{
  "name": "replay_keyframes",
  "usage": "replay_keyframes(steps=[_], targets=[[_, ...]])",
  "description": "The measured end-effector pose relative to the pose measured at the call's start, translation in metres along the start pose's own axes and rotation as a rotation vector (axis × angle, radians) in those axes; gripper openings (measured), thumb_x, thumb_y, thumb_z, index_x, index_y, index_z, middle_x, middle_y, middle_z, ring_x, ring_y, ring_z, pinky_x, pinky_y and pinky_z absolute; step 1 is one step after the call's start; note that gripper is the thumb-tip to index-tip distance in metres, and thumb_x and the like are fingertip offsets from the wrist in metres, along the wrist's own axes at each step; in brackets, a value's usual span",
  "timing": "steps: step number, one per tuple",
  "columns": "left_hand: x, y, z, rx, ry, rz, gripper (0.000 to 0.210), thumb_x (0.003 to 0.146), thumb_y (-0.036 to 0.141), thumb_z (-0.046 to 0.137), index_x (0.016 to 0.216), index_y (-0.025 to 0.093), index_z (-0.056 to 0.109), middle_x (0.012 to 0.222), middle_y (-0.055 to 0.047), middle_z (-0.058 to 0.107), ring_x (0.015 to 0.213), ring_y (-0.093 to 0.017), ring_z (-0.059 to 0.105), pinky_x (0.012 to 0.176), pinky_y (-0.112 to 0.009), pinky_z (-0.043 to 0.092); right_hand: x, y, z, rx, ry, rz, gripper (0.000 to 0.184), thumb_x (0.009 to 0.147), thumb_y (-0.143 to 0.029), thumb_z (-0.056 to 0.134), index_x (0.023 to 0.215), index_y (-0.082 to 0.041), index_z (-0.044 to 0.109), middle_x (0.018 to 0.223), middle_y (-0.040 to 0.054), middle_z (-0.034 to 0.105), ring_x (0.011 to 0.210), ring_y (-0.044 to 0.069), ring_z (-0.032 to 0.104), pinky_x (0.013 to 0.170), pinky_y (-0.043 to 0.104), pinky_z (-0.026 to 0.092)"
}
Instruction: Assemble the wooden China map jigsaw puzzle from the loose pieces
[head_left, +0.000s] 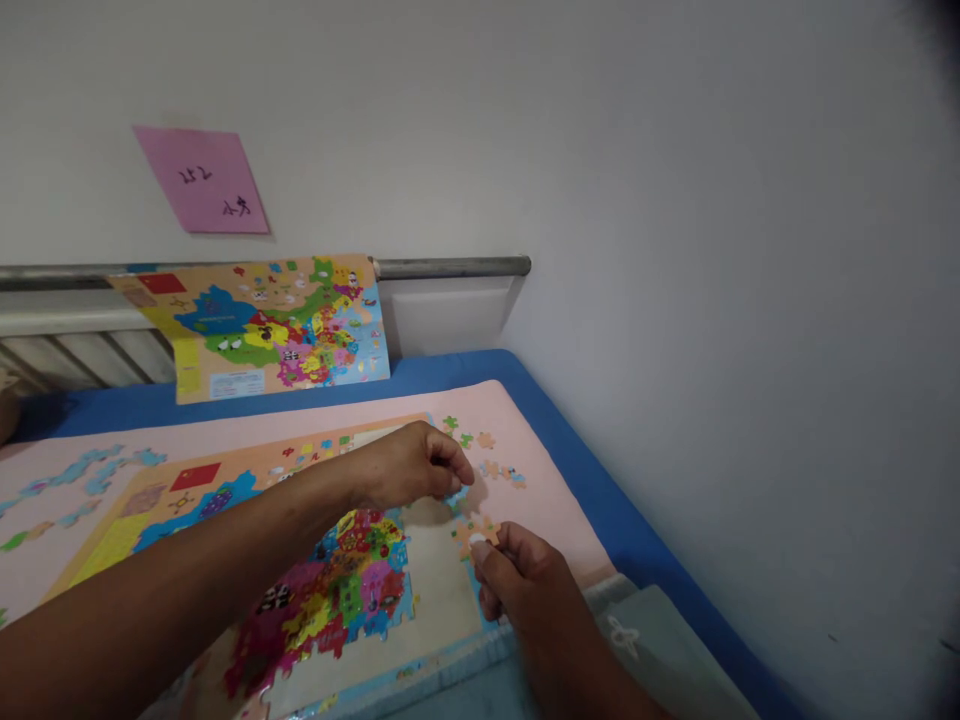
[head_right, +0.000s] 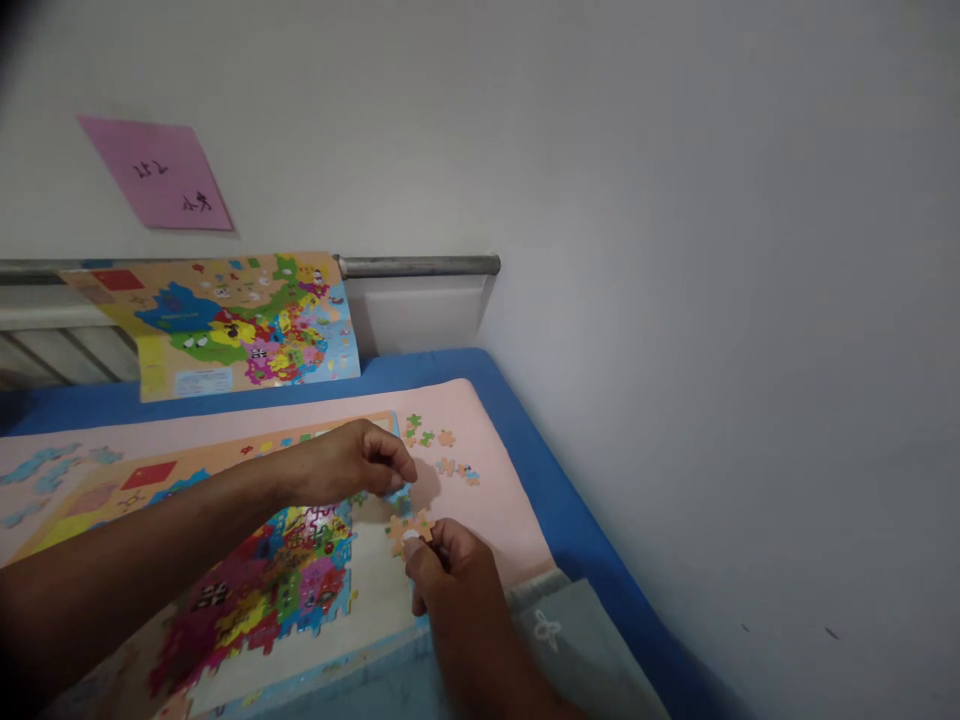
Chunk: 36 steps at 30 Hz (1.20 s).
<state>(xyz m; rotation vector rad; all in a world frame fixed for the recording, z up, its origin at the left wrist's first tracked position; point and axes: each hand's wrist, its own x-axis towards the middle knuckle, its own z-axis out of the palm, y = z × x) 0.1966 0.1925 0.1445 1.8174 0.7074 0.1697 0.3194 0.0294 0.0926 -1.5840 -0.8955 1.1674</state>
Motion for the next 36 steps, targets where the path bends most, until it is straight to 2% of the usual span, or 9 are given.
replay_keyframes(steps=[4,7,9,13,16,20,26,30,36], targets=[[0.028,-0.011,0.011,0.231,0.168,-0.049,0.022,0.071,0.006,0.057,0.083,0.015,0.073,0.067,0.001,0.065,0.062,-0.013,0.057,0.058,-0.023,0.042,-0.003,-0.003,0.001,0.001,-0.015,-0.007,0.027,0.075,-0.048,0.053,0.068,-0.022,0.048,0.053,-0.0034,0.046,0.053,0.014,0.039,0.055,0.028,0.03],[0.044,-0.008,0.027,0.308,0.158,-0.043,0.022,0.067,0.002,0.06,0.077,0.016,0.074,0.072,0.0,0.07,0.066,-0.014,0.062,0.06,-0.022,0.043,-0.005,-0.008,0.002,0.013,-0.014,-0.015,0.028,0.074,-0.048,0.053,0.067,-0.022,0.047,0.054,-0.0033,0.046,0.054,0.013,0.038,0.055,0.028,0.029],[0.05,-0.003,0.028,0.372,0.176,-0.027,0.022,0.067,0.002,0.062,0.077,0.017,0.075,0.076,-0.001,0.073,0.072,-0.016,0.064,0.064,-0.023,0.046,-0.005,-0.01,0.002,0.022,-0.016,-0.009,0.028,0.073,-0.049,0.053,0.067,-0.022,0.047,0.053,-0.0034,0.045,0.053,0.013,0.038,0.055,0.028,0.029],[0.057,0.003,-0.009,0.527,0.402,-0.011,0.023,0.077,0.007,0.058,0.088,0.017,0.076,0.09,-0.004,0.074,0.086,-0.02,0.064,0.075,-0.028,0.045,-0.004,-0.011,0.002,0.043,-0.016,0.008,0.029,0.071,-0.05,0.051,0.067,-0.022,0.047,0.052,-0.0042,0.044,0.051,0.012,0.038,0.053,0.027,0.029],[0.056,-0.001,-0.043,0.574,0.492,-0.092,0.022,0.08,0.01,0.058,0.092,0.015,0.075,0.085,-0.005,0.073,0.078,-0.018,0.064,0.066,-0.026,0.043,-0.002,-0.005,0.002,0.05,-0.018,0.006,0.029,0.072,-0.05,0.051,0.068,-0.022,0.048,0.051,-0.0044,0.044,0.051,0.012,0.039,0.053,0.027,0.03],[0.051,-0.014,-0.058,0.607,0.47,-0.175,0.016,0.08,0.011,0.062,0.087,0.014,0.076,0.077,-0.004,0.073,0.072,-0.017,0.064,0.058,-0.024,0.04,0.0,0.004,0.001,0.027,-0.022,-0.021,0.029,0.076,-0.049,0.052,0.07,-0.021,0.05,0.051,-0.0045,0.046,0.05,0.012,0.04,0.052,0.027,0.03],[0.054,-0.022,-0.044,0.647,0.386,-0.176,0.019,0.08,0.011,0.062,0.087,0.017,0.078,0.076,-0.003,0.074,0.067,-0.017,0.064,0.055,-0.024,0.038,-0.001,0.0,0.002,0.048,-0.011,-0.013,0.028,0.073,-0.049,0.052,0.068,-0.022,0.049,0.051,-0.0047,0.045,0.049,0.012,0.04,0.051,0.026,0.03],[0.059,-0.019,-0.044,0.678,0.376,-0.16,0.021,0.078,0.01,0.061,0.087,0.017,0.079,0.077,-0.003,0.075,0.065,-0.016,0.064,0.057,-0.025,0.039,-0.002,-0.004,0.002,0.06,-0.018,-0.006,0.028,0.073,-0.049,0.052,0.069,-0.021,0.049,0.051,-0.0048,0.045,0.049,0.012,0.039,0.051,0.026,0.03],[0.067,-0.023,-0.041,0.687,0.358,-0.124,0.021,0.079,0.012,0.062,0.089,0.019,0.079,0.088,-0.003,0.078,0.078,-0.017,0.068,0.062,-0.023,0.042,0.0,0.001,0.001,0.028,-0.037,-0.012,0.03,0.075,-0.05,0.052,0.07,-0.021,0.05,0.05,-0.004,0.046,0.05,0.012,0.038,0.051,0.026,0.029]])
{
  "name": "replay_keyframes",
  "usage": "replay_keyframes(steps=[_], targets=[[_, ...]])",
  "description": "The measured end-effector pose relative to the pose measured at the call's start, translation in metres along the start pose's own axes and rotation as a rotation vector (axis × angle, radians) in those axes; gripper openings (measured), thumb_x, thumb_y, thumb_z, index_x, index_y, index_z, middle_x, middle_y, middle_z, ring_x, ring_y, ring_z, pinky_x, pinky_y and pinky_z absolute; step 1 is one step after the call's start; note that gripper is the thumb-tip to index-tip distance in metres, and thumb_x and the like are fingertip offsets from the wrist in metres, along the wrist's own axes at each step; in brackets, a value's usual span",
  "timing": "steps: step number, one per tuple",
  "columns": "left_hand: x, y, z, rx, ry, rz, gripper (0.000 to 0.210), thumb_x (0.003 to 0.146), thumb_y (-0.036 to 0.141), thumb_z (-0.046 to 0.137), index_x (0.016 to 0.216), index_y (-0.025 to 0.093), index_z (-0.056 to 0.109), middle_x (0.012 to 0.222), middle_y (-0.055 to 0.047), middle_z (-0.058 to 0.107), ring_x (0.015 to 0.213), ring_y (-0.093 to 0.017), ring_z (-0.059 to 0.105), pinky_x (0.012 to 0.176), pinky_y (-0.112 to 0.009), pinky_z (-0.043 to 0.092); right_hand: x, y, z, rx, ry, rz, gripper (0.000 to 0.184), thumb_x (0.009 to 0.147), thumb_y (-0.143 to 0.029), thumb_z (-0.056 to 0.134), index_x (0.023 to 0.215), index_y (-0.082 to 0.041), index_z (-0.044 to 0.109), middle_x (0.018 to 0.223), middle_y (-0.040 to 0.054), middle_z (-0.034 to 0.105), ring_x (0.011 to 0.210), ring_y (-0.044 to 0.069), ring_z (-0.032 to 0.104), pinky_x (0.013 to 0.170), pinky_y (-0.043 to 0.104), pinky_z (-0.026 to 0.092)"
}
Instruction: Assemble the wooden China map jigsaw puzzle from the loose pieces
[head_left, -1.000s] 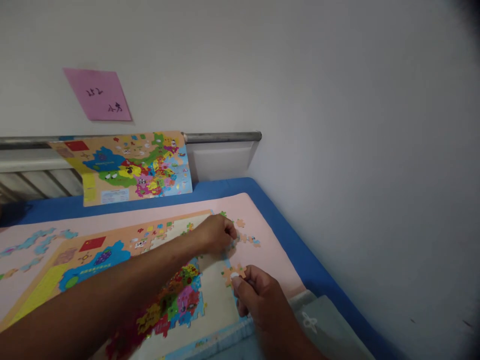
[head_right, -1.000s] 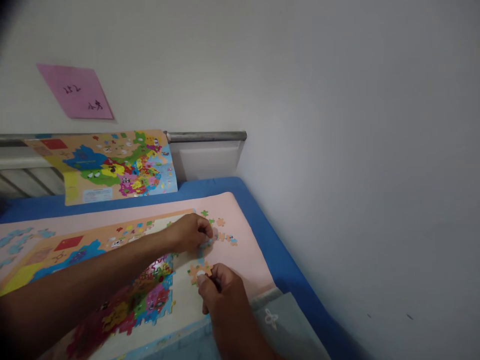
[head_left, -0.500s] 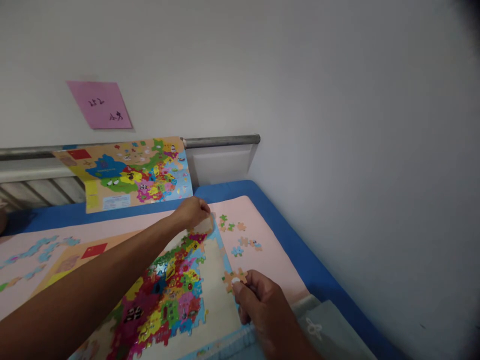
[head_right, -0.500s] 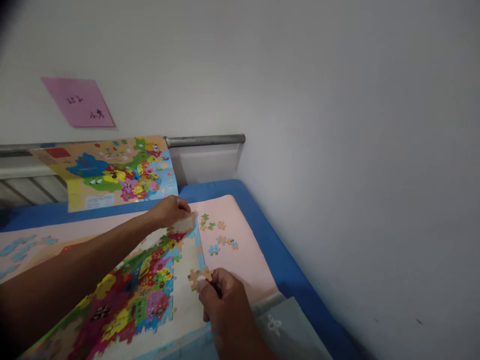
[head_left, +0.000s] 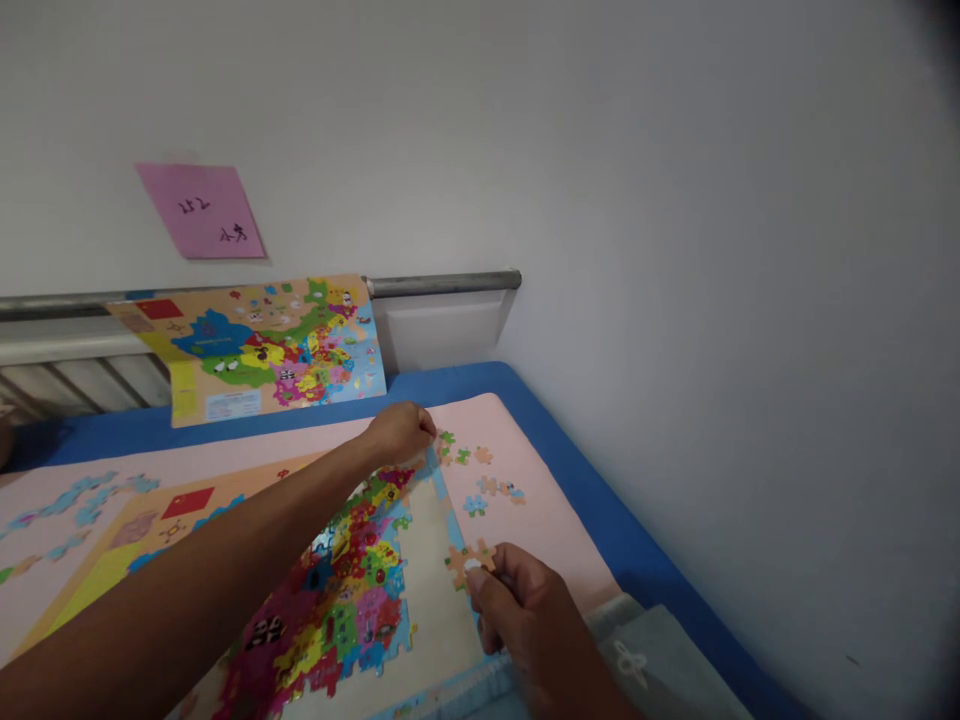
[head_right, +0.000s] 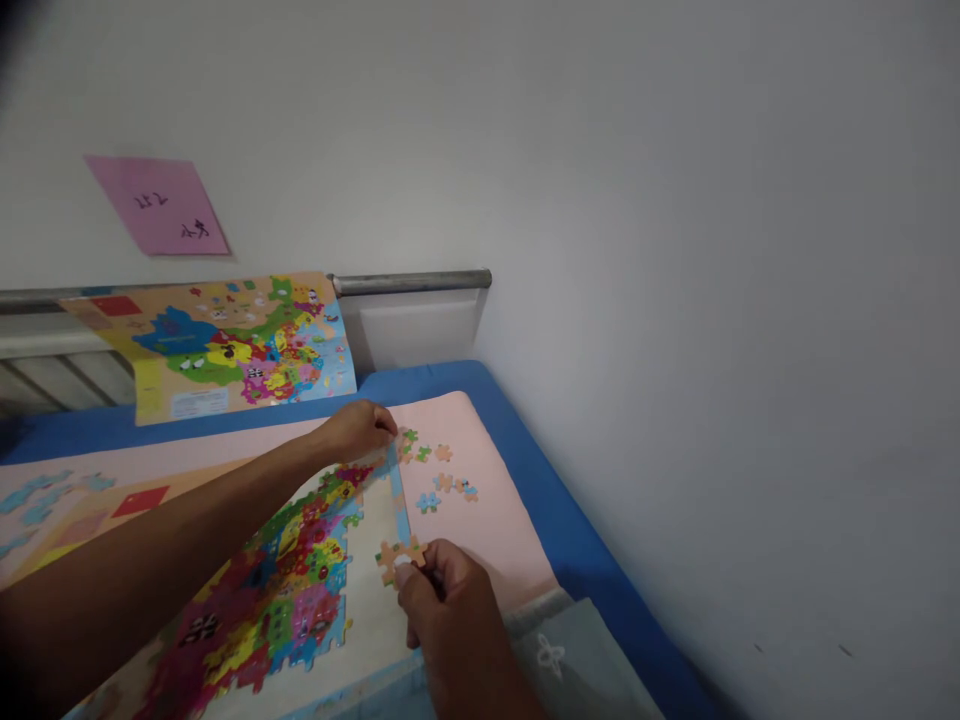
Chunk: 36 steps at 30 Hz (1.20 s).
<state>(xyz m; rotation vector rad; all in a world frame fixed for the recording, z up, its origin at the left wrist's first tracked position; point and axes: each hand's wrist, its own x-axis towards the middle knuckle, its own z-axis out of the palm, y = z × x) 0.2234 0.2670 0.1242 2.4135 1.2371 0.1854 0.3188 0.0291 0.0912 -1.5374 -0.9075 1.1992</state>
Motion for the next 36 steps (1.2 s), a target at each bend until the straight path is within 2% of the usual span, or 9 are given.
replay_keyframes(steps=[3,8,13,18,24,29,36], targets=[[0.002,0.001,0.003,-0.001,0.007,0.01,0.022,0.079,0.012,0.062,0.09,0.02,0.079,0.091,-0.002,0.078,0.082,-0.017,0.069,0.064,-0.023,0.043,0.001,0.0,0.0,-0.005,0.01,-0.003,0.03,0.074,-0.05,0.052,0.069,-0.021,0.05,0.05,-0.0039,0.046,0.049,0.012,0.038,0.051,0.026,0.029],[0.008,-0.004,0.001,0.032,0.067,-0.078,0.024,0.075,0.011,0.062,0.09,0.02,0.078,0.087,-0.004,0.077,0.078,-0.02,0.068,0.061,-0.025,0.043,-0.001,-0.003,0.0,0.012,0.009,-0.016,0.028,0.076,-0.047,0.054,0.068,-0.021,0.049,0.05,-0.0037,0.046,0.049,0.012,0.039,0.052,0.026,0.03],[0.013,-0.007,0.005,0.054,0.037,-0.063,0.022,0.078,0.013,0.061,0.09,0.02,0.078,0.084,-0.003,0.077,0.076,-0.019,0.068,0.059,-0.026,0.042,-0.002,-0.001,-0.001,0.001,0.003,-0.019,0.028,0.077,-0.047,0.054,0.069,-0.021,0.05,0.051,-0.0039,0.047,0.05,0.012,0.04,0.052,0.026,0.03],[0.018,0.0,0.009,0.102,0.011,0.003,0.021,0.079,0.016,0.064,0.091,0.023,0.078,0.094,-0.002,0.078,0.086,-0.019,0.069,0.064,-0.026,0.042,-0.001,-0.002,-0.001,-0.006,0.001,-0.018,0.027,0.076,-0.047,0.053,0.068,-0.021,0.049,0.051,-0.0042,0.047,0.05,0.012,0.04,0.053,0.026,0.031],[0.02,0.007,0.009,0.18,-0.022,0.034,0.019,0.076,0.02,0.069,0.091,0.024,0.078,0.091,-0.004,0.077,0.085,-0.022,0.069,0.065,-0.027,0.044,-0.001,-0.004,0.0,0.006,-0.006,0.002,0.028,0.076,-0.049,0.053,0.069,-0.021,0.049,0.05,-0.0045,0.046,0.05,0.012,0.039,0.051,0.026,0.03],[0.02,0.007,0.009,0.22,0.006,0.001,0.019,0.077,0.021,0.065,0.091,0.022,0.078,0.093,-0.008,0.077,0.089,-0.024,0.069,0.069,-0.028,0.047,-0.001,-0.003,0.0,0.015,-0.001,-0.015,0.027,0.076,-0.047,0.054,0.069,-0.021,0.049,0.051,-0.0042,0.046,0.049,0.012,0.039,0.052,0.026,0.03],[0.023,0.02,0.014,0.233,0.008,-0.044,0.017,0.073,0.032,0.069,0.083,0.021,0.078,0.084,-0.01,0.076,0.083,-0.027,0.069,0.068,-0.03,0.049,-0.002,-0.005,0.0,-0.016,0.02,0.006,0.028,0.075,-0.048,0.054,0.067,-0.021,0.049,0.051,-0.0036,0.046,0.051,0.013,0.039,0.053,0.027,0.03]])
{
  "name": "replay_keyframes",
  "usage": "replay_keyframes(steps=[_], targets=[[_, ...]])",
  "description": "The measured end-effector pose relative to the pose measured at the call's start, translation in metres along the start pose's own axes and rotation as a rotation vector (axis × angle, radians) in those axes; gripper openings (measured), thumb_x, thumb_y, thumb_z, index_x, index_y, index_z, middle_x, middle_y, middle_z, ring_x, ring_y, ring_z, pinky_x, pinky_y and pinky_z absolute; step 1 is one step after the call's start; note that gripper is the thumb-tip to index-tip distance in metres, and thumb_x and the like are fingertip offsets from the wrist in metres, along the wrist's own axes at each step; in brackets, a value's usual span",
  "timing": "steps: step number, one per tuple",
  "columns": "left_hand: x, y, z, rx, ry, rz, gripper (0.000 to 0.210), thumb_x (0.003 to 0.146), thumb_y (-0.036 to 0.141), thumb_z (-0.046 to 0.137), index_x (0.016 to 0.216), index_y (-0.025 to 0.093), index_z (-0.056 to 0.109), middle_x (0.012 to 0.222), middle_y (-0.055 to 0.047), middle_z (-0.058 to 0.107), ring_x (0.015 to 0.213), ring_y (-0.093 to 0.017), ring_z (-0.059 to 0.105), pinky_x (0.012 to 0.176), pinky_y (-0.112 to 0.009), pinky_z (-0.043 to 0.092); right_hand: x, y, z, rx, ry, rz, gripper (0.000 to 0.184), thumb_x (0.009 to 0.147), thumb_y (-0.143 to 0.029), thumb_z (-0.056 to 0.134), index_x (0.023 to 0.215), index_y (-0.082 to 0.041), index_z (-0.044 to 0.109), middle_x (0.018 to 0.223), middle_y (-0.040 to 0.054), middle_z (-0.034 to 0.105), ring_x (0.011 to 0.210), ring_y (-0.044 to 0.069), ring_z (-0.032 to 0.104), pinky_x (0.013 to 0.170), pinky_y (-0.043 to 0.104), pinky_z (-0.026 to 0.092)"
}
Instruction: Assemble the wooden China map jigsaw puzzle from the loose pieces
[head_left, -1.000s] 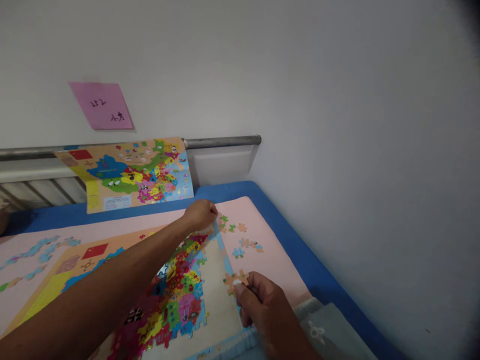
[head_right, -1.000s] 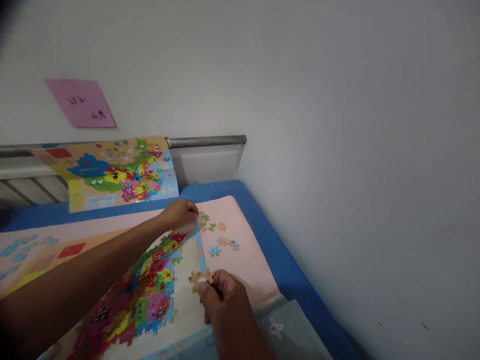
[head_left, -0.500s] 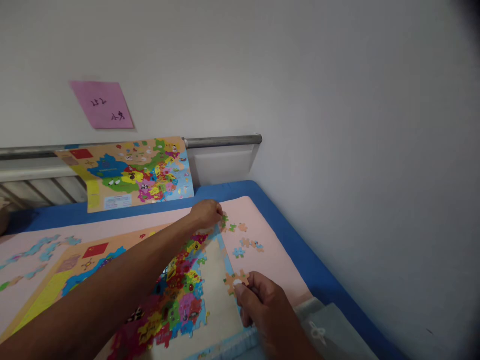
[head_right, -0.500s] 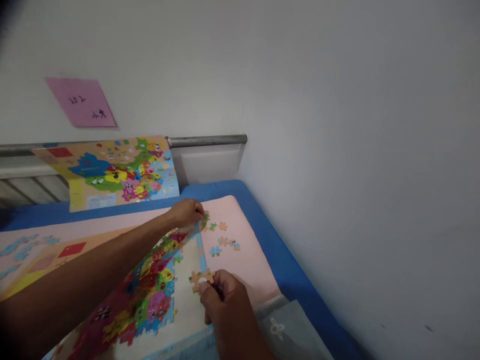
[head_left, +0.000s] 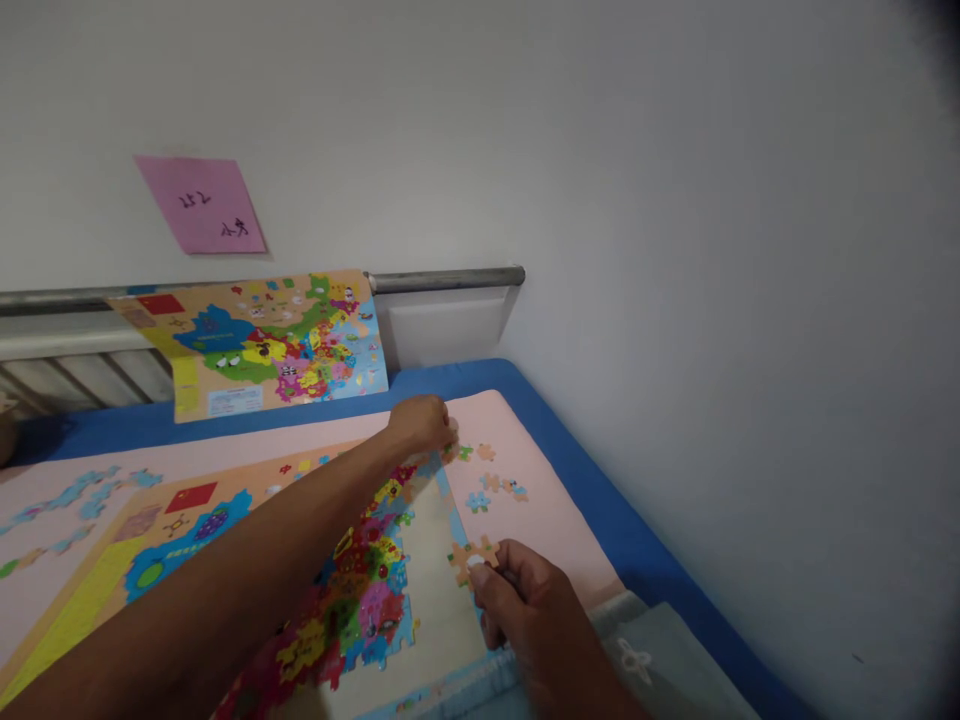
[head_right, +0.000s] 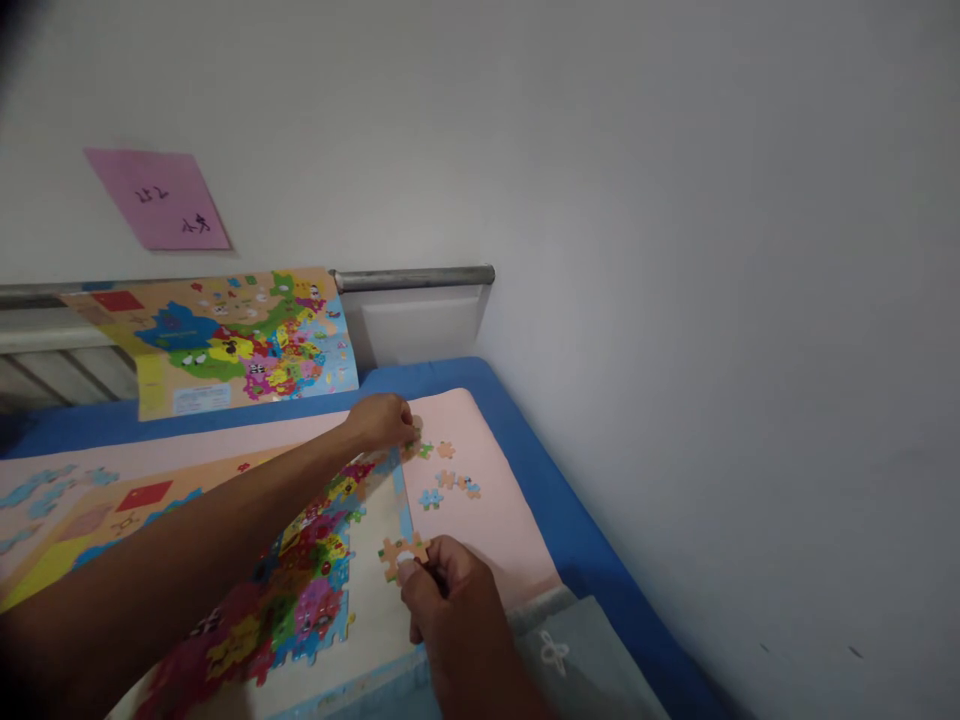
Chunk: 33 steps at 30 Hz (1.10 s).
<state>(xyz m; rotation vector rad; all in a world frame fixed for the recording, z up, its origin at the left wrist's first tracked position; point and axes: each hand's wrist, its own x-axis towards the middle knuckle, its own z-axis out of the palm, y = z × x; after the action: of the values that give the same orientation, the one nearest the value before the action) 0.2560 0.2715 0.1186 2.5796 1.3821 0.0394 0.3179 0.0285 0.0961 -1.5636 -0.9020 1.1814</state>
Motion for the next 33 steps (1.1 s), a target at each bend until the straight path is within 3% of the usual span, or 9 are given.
replay_keyframes(steps=[8,13,20,25,29,33], targets=[[0.005,0.008,-0.003,-0.033,-0.057,0.099,0.018,0.065,0.018,0.073,0.083,0.02,0.075,0.081,-0.006,0.074,0.079,-0.025,0.067,0.067,-0.031,0.049,-0.001,0.0,-0.001,-0.039,0.018,-0.028,0.03,0.078,-0.048,0.054,0.063,-0.022,0.047,0.054,-0.0021,0.05,0.056,0.015,0.044,0.057,0.028,0.034],[0.008,0.005,-0.006,-0.149,-0.013,0.166,0.02,0.064,0.01,0.072,0.082,0.018,0.073,0.082,-0.005,0.072,0.079,-0.023,0.065,0.067,-0.029,0.047,0.0,0.0,-0.001,-0.057,0.029,-0.036,0.032,0.077,-0.05,0.055,0.061,-0.023,0.047,0.054,-0.0013,0.05,0.056,0.016,0.045,0.058,0.028,0.034],[-0.006,-0.024,-0.069,-0.543,0.064,0.164,0.014,0.075,0.006,0.063,0.086,0.012,0.066,0.071,0.0,0.063,0.066,-0.012,0.058,0.061,-0.022,0.045,-0.001,0.006,-0.004,-0.088,0.022,-0.028,0.032,0.081,-0.05,0.055,0.066,-0.022,0.05,0.054,-0.002,0.051,0.055,0.015,0.044,0.057,0.028,0.034],[-0.064,-0.057,-0.092,-0.803,0.091,0.125,0.007,0.08,0.007,0.056,0.08,0.013,0.057,0.072,-0.002,0.064,0.064,-0.011,0.061,0.066,-0.025,0.05,0.002,0.004,-0.005,-0.133,0.054,-0.081,0.033,0.081,-0.052,0.056,0.066,-0.023,0.05,0.057,-0.0016,0.051,0.058,0.017,0.046,0.059,0.029,0.035],[-0.138,-0.088,-0.087,-0.984,0.136,0.067,0.006,0.076,0.016,0.061,0.081,0.015,0.057,0.065,0.0,0.063,0.065,-0.014,0.064,0.066,-0.025,0.05,0.003,0.001,-0.001,-0.093,0.083,-0.171,0.037,0.08,-0.055,0.059,0.065,-0.022,0.049,0.058,-0.002,0.048,0.058,0.016,0.044,0.058,0.028,0.035],[-0.213,-0.11,-0.074,-1.084,0.14,-0.077,0.023,0.076,0.034,0.064,0.091,0.018,0.058,0.061,0.002,0.063,0.055,-0.015,0.059,0.058,-0.026,0.046,0.002,0.001,0.006,-0.077,0.109,-0.23,0.04,0.08,-0.058,0.062,0.068,-0.022,0.049,0.056,-0.0033,0.046,0.056,0.015,0.042,0.056,0.027,0.034]])
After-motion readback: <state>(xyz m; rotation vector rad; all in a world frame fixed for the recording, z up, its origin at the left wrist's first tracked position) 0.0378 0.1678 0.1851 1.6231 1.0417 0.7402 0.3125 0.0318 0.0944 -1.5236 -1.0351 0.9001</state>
